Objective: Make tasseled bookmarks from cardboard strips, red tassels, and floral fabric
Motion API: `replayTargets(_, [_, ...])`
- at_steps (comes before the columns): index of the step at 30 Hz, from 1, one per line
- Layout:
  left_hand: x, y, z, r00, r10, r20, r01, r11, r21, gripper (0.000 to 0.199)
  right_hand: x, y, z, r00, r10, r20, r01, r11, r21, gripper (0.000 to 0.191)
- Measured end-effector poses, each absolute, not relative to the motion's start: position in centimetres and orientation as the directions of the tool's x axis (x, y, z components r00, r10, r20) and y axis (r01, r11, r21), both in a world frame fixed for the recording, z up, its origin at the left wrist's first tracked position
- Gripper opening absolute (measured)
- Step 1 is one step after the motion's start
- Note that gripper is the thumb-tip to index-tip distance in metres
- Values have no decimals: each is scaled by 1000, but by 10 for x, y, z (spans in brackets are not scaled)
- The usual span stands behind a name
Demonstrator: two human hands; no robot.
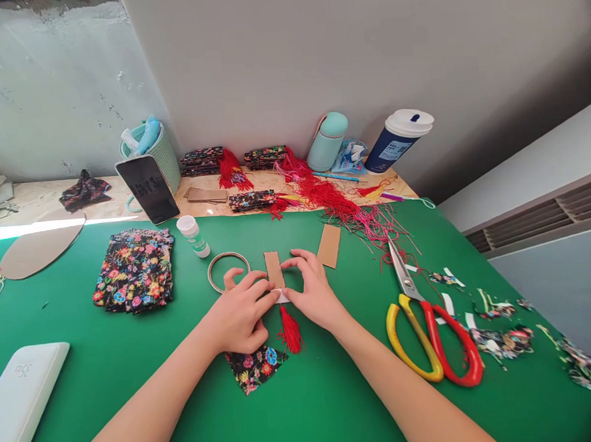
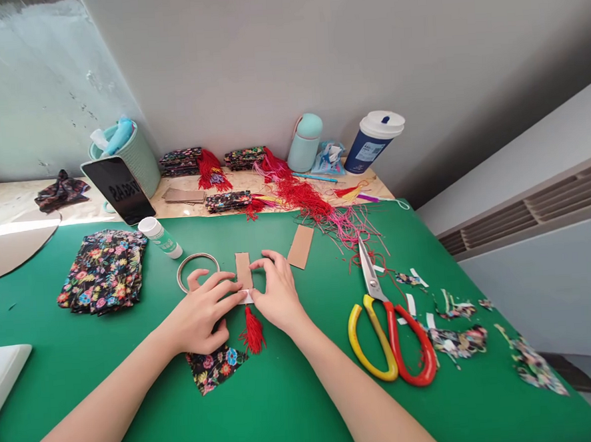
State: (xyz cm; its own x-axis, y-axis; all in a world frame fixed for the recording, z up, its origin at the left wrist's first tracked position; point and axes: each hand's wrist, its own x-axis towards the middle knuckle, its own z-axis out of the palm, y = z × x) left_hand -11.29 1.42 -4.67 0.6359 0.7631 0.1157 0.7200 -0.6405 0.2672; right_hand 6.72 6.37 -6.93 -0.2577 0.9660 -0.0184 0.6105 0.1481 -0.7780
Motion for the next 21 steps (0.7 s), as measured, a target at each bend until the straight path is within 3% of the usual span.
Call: replayTargets(21, [-112,14,-48,631,765,129,723,-640,260,49,68,64,-72,-270,963,6,616,178,-767,33])
